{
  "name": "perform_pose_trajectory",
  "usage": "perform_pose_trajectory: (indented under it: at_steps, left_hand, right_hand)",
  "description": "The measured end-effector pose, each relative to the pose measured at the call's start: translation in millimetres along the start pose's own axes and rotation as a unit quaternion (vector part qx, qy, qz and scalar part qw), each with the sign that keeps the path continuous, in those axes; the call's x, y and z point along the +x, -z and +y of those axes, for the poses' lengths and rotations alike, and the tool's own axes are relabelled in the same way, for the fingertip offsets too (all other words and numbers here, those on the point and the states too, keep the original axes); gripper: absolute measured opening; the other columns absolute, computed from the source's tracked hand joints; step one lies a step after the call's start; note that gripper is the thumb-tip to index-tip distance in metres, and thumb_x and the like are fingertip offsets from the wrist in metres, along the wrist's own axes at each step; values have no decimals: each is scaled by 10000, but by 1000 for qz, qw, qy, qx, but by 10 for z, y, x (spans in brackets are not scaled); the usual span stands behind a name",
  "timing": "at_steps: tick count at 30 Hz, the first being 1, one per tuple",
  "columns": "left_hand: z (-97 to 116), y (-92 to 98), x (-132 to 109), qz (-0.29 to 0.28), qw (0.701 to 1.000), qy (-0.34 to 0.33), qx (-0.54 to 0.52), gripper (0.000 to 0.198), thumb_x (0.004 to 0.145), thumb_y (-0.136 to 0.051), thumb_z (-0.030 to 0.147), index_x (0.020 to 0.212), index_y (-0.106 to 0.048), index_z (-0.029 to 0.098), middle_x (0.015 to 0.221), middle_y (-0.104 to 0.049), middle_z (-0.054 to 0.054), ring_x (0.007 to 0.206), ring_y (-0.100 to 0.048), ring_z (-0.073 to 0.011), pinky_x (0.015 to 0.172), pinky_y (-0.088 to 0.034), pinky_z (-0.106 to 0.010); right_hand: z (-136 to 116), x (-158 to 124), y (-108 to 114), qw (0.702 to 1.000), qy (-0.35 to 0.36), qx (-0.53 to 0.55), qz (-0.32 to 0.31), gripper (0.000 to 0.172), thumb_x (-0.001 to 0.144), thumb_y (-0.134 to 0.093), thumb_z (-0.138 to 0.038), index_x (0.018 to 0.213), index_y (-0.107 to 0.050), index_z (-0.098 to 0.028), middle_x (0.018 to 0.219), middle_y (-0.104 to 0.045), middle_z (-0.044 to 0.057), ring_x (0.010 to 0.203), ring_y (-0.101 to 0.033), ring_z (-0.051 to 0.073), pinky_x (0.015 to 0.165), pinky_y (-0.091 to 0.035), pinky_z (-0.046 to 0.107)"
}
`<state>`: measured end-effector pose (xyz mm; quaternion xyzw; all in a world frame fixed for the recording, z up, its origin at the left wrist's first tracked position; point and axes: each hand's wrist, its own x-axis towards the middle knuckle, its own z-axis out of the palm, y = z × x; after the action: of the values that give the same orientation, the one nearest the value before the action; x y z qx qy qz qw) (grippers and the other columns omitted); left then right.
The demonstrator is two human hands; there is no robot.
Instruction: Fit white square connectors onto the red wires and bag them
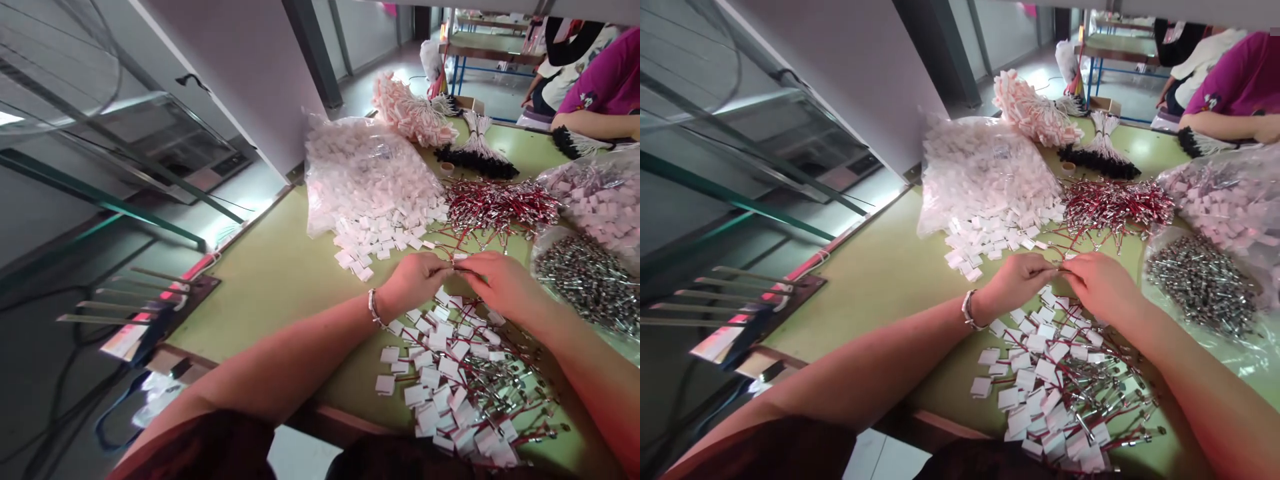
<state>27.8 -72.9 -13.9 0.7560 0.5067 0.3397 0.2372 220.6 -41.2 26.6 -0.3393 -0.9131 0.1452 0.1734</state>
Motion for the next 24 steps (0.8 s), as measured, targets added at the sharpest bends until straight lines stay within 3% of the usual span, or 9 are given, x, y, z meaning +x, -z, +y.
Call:
perform_pose_trajectory:
  at_steps: [4, 7, 9, 14, 16, 20, 22, 24]
  left_hand:
    - [-116, 182, 67, 21, 998, -59, -25, 245, 900, -551, 292, 746, -693, 166, 664, -642, -19, 624, -556, -112, 606, -456, -240]
    - [-287, 382, 140, 122, 990, -45, 52, 278, 924, -500, 275, 769, -694, 151, 748, -651, -57, 738, -579, -157, 726, -484, -303]
    - [-386, 457, 169, 145, 981, -11, 127, 193, 888, -549, 245, 847, -715, 155, 827, -657, -72, 840, -584, -196, 821, -481, -354]
    - [-460, 386, 192, 4, 963, 1, 269, 199, 838, -593, 187, 981, -727, 152, 906, -628, -115, 921, -559, -266, 849, -479, -413]
    - [-450, 355, 197, -19, 959, 5, 284, 187, 842, -579, 173, 949, -726, 134, 915, -627, -129, 934, -560, -276, 852, -478, -418]
    - [-398, 391, 174, 35, 977, 51, 204, 159, 811, -615, 183, 935, -705, 142, 881, -647, -89, 850, -584, -226, 817, -494, -383]
    - [-345, 398, 143, 76, 987, 88, 108, 189, 783, -654, 221, 957, -686, 153, 793, -633, -45, 727, -571, -173, 719, -504, -328]
    - [-279, 357, 108, 77, 991, 112, -17, 229, 740, -700, 256, 941, -659, 156, 720, -602, -9, 631, -535, -126, 624, -490, -271]
  right_hand:
    - [17, 2, -76, 994, -81, 62, -24, 276, 867, -490, -210, 967, -746, -228, 868, -738, 44, 706, -647, 170, 639, -476, 299]
    - [101, 6, -7, 983, -153, 88, 41, 204, 837, -548, -291, 847, -738, -220, 763, -726, 25, 625, -612, 159, 584, -450, 289]
    - [154, 13, 50, 971, -189, 119, 87, 181, 811, -574, -313, 795, -722, -211, 715, -709, 17, 602, -593, 152, 577, -444, 285]
    - [226, 26, 142, 960, -208, 148, 119, 163, 776, -599, -325, 723, -693, -203, 638, -658, 4, 565, -539, 135, 544, -411, 270]
    - [243, 25, 153, 958, -216, 143, 121, 156, 770, -602, -319, 707, -682, -202, 636, -647, 2, 555, -518, 128, 533, -396, 267]
    - [233, 23, 94, 956, -229, 163, 85, 128, 747, -618, -299, 688, -666, -196, 623, -627, -1, 536, -487, 117, 520, -373, 263]
    - [182, 23, 31, 953, -228, 188, 66, 143, 752, -609, -307, 686, -665, -193, 599, -611, -4, 524, -472, 114, 510, -362, 261]
    - [108, 22, -27, 952, -217, 210, 58, 160, 765, -595, -317, 696, -666, -190, 597, -608, -4, 522, -467, 112, 506, -354, 259]
